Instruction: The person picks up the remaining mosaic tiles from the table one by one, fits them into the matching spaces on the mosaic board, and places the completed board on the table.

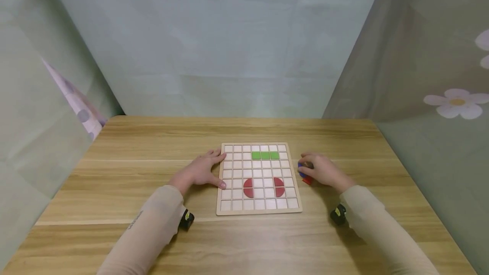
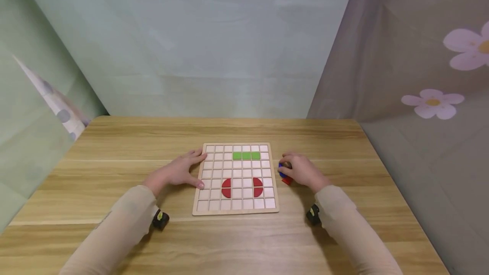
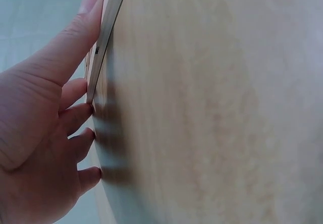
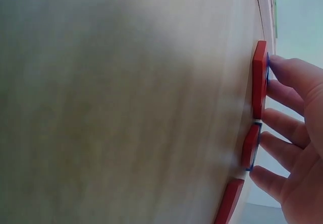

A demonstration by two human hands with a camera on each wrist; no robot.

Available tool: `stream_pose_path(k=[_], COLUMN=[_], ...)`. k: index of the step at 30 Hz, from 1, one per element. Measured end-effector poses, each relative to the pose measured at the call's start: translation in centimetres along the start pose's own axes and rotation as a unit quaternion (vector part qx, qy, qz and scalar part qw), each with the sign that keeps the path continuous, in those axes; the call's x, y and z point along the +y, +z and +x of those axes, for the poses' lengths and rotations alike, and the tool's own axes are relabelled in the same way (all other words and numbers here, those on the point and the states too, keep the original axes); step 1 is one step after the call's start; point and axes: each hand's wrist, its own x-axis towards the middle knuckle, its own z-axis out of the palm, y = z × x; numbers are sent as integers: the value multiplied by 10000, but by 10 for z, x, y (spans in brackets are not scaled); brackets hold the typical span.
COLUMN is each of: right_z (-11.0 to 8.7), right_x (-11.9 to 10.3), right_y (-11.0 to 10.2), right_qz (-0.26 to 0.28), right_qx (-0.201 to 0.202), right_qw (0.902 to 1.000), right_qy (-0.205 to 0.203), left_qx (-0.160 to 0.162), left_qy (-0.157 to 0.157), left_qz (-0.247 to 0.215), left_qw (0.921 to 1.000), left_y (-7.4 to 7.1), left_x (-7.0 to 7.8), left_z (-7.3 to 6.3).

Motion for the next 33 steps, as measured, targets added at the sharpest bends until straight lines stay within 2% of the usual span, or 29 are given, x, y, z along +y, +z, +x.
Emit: stream_pose_path(k=[10,23,33], right_z=[1,1,1], right_x=[0,-2,-4], right_y=[1,2,1], right_qz=[85,207,-108], right_qx=[26,-167,-12], right_qw=[9999,9994,9999], right_qy=[59,223,43], left_qx=[31,47,34], left_qy=[78,84,97], left_qz=[-74,-121,-123], left_qw=[9999,9999,9999], left_y=[0,1,2], left_x=[1,2,-1], left_z=[-1,-2,-1])
